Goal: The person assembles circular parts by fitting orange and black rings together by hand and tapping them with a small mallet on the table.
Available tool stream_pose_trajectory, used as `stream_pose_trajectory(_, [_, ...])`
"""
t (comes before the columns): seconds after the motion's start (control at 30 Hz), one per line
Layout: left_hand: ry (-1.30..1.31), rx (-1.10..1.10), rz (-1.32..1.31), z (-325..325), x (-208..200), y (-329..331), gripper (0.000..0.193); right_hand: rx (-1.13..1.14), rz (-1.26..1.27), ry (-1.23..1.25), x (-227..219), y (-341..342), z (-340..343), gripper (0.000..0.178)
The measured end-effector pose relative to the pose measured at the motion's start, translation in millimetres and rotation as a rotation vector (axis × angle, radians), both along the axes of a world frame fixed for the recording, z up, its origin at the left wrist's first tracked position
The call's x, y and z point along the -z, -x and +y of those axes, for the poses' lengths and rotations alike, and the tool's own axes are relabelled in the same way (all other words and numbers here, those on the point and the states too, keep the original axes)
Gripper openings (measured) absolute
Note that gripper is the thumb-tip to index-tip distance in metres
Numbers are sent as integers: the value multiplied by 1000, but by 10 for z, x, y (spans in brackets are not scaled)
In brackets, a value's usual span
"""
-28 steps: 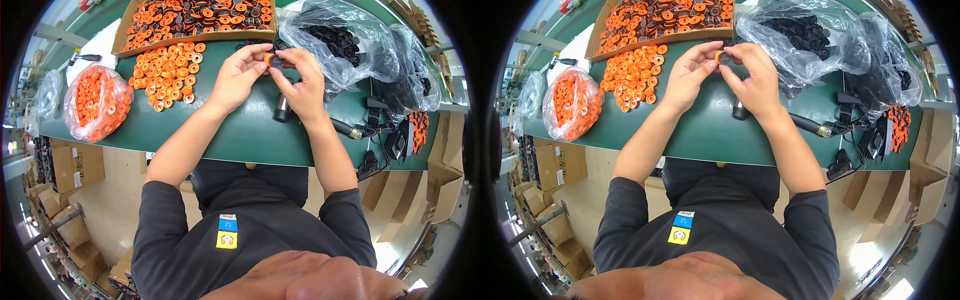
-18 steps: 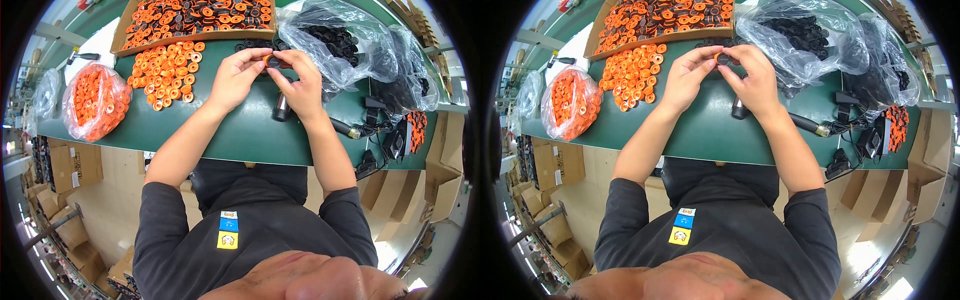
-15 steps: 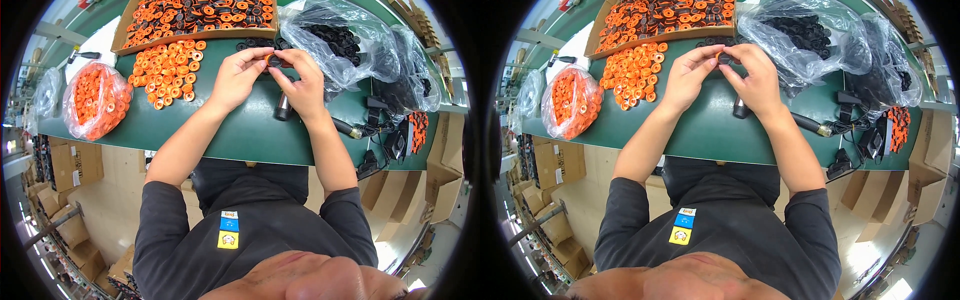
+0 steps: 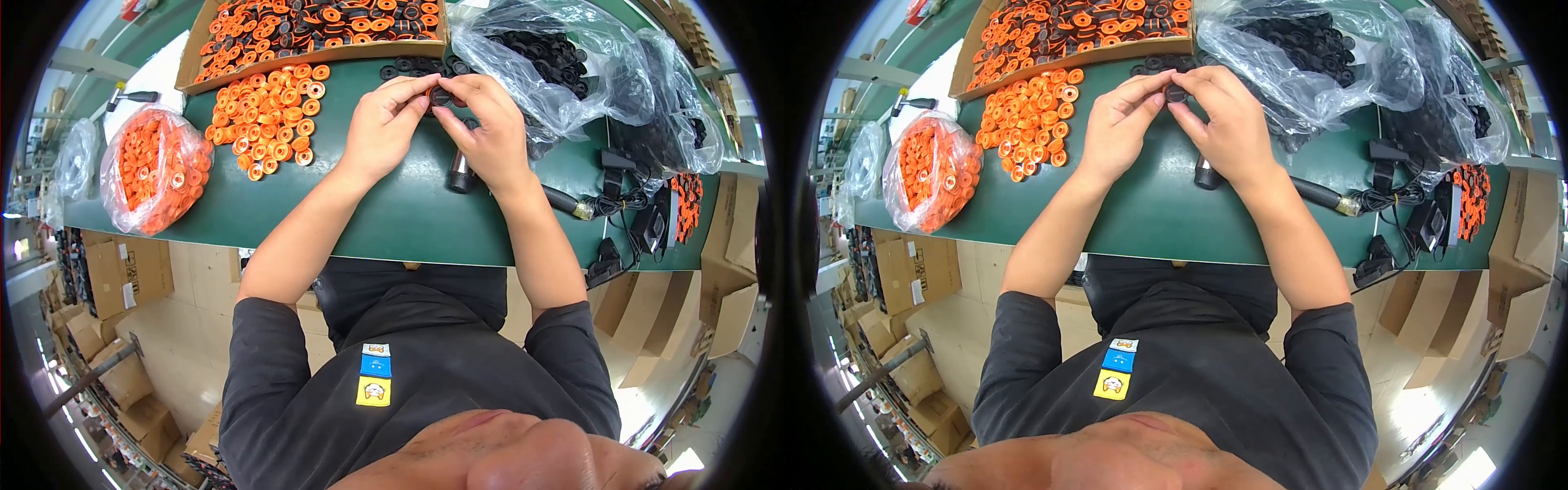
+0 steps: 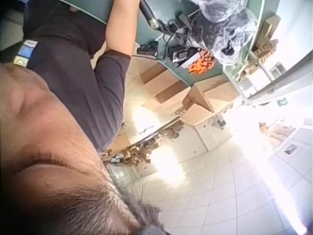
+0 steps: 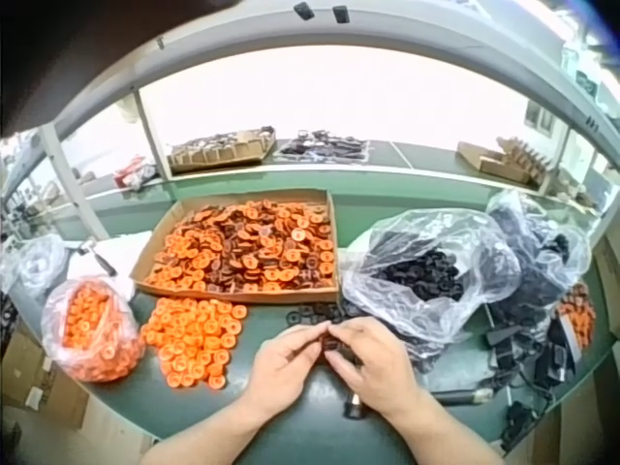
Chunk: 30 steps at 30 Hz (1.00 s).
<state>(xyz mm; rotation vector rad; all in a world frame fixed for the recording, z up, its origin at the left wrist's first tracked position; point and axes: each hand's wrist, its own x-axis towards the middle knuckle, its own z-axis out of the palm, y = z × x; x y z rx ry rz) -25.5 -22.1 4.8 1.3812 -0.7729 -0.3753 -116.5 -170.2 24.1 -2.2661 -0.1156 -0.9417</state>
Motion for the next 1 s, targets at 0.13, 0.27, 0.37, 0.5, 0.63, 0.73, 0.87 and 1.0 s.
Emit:
stream_pose_trajectory(0.13, [-65,6,-13,22,-2,-2,32,14,-3,30,-7,2,16,33])
stream_pose_trajectory(0.27, [-28,-38,-30,-1,12,18,29,10,-11,32,13,-5,7,33])
stream_pose_trajectory(0.37, [1,-42,26,-18,6,38,29,18,-13,41,1,4,-1,33])
stream_pose_trajectory(0.5, [32,-19,126,-16,0,63,30,30,-13,35,14,6,9,33])
stream_pose_trajectory(0.63, [73,-1,224,-17,-5,87,30,38,-3,21,13,11,24,31])
stream_pose_trajectory(0.73, [105,-15,241,-26,-24,114,29,38,6,15,-6,17,23,31])
stream_pose_trajectory(0.87, [37,-31,220,-13,-66,97,27,26,13,-1,9,14,24,32])
stream_pose_trajectory(1.0, [51,-49,247,-22,-22,49,26,-37,64,-152,28,2,26,34])
